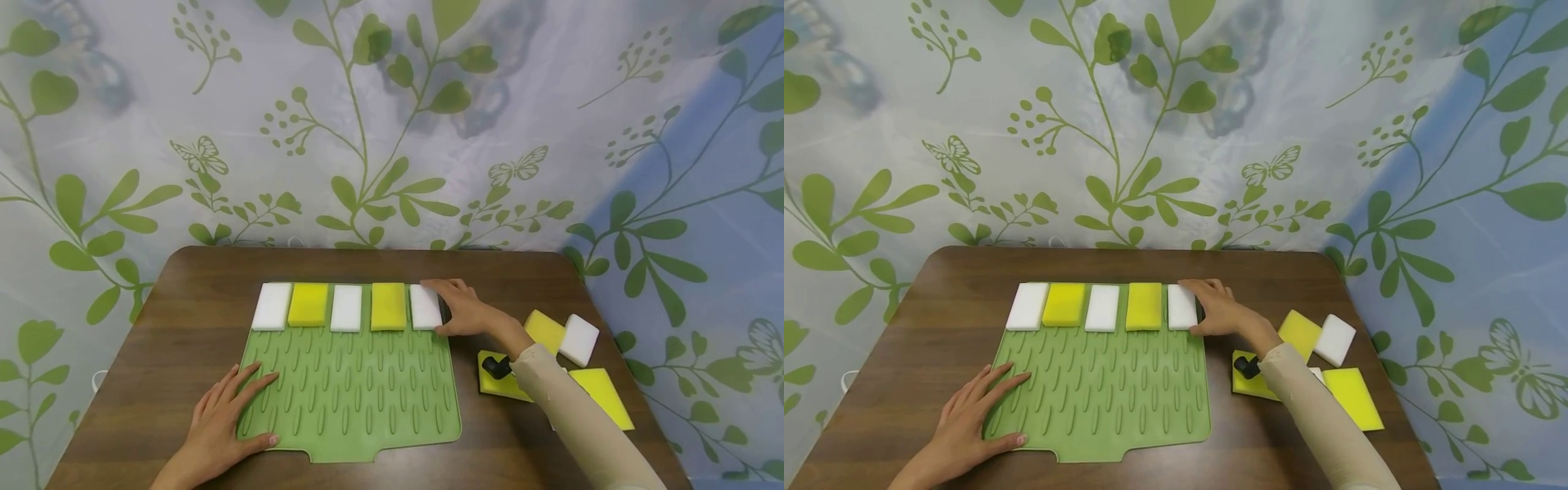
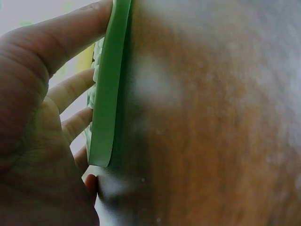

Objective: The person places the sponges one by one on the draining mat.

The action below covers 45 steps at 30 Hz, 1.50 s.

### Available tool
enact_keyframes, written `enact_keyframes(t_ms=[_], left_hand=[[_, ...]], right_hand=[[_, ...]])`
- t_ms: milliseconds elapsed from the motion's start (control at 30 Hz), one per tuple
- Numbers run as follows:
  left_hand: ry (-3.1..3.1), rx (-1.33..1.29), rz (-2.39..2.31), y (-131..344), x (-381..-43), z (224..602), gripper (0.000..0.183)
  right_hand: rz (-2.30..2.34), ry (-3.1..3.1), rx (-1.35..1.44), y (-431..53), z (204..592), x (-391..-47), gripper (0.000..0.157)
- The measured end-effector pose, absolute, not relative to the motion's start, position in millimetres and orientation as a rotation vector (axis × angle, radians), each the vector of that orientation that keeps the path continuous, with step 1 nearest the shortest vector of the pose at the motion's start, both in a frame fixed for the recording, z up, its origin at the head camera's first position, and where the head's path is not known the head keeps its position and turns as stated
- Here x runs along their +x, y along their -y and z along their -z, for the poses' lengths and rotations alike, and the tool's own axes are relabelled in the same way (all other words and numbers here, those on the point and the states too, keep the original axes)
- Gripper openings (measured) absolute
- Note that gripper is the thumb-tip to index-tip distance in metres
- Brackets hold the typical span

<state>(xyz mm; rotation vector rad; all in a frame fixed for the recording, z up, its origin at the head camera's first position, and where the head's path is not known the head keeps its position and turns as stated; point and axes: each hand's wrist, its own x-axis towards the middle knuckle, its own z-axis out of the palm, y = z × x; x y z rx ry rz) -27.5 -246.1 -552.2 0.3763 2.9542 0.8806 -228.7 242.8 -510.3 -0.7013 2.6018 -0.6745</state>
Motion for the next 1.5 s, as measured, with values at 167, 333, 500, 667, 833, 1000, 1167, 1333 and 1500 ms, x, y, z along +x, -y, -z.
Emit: enact_keyframes(t_ms=[167,333,500,667,833,1000,1167,1333,1500], left_hand=[[-2.954,0.384,-0.873,245.6,-27.4,552.6,0.096],[-2.953,0.381,-0.873,245.0,-27.3,551.8,0.096],[-2.947,0.381,-0.871,244.9,-27.0,551.7,0.096],[-2.941,0.379,-0.873,244.7,-27.3,549.8,0.095],[-2.935,0.37,-0.869,244.5,-26.6,546.9,0.095],[-2.928,0.359,-0.864,244.7,-23.4,546.1,0.094],[-2.918,0.336,-0.872,243.9,-19.8,546.7,0.091],[-2.937,0.358,-0.914,243.9,-16.4,550.5,0.087],[-2.962,0.417,-0.999,246.0,-10.9,553.8,0.079]], right_hand=[[0.671,-2.604,-0.682,-244.8,511.6,-228.1,0.102],[0.65,-2.618,-0.678,-245.7,512.7,-227.8,0.105],[0.654,-2.618,-0.674,-246.5,510.4,-225.7,0.106],[0.661,-2.619,-0.674,-248.5,509.0,-222.0,0.107],[0.695,-2.629,-0.65,-253.2,508.3,-215.7,0.111],[0.72,-2.66,-0.631,-262.4,504.3,-209.2,0.114],[0.735,-2.704,-0.572,-283.1,499.2,-199.5,0.114],[0.748,-2.766,-0.513,-313.3,494.7,-185.9,0.108],[0.77,-2.81,-0.371,-344.9,490.4,-166.4,0.105]])
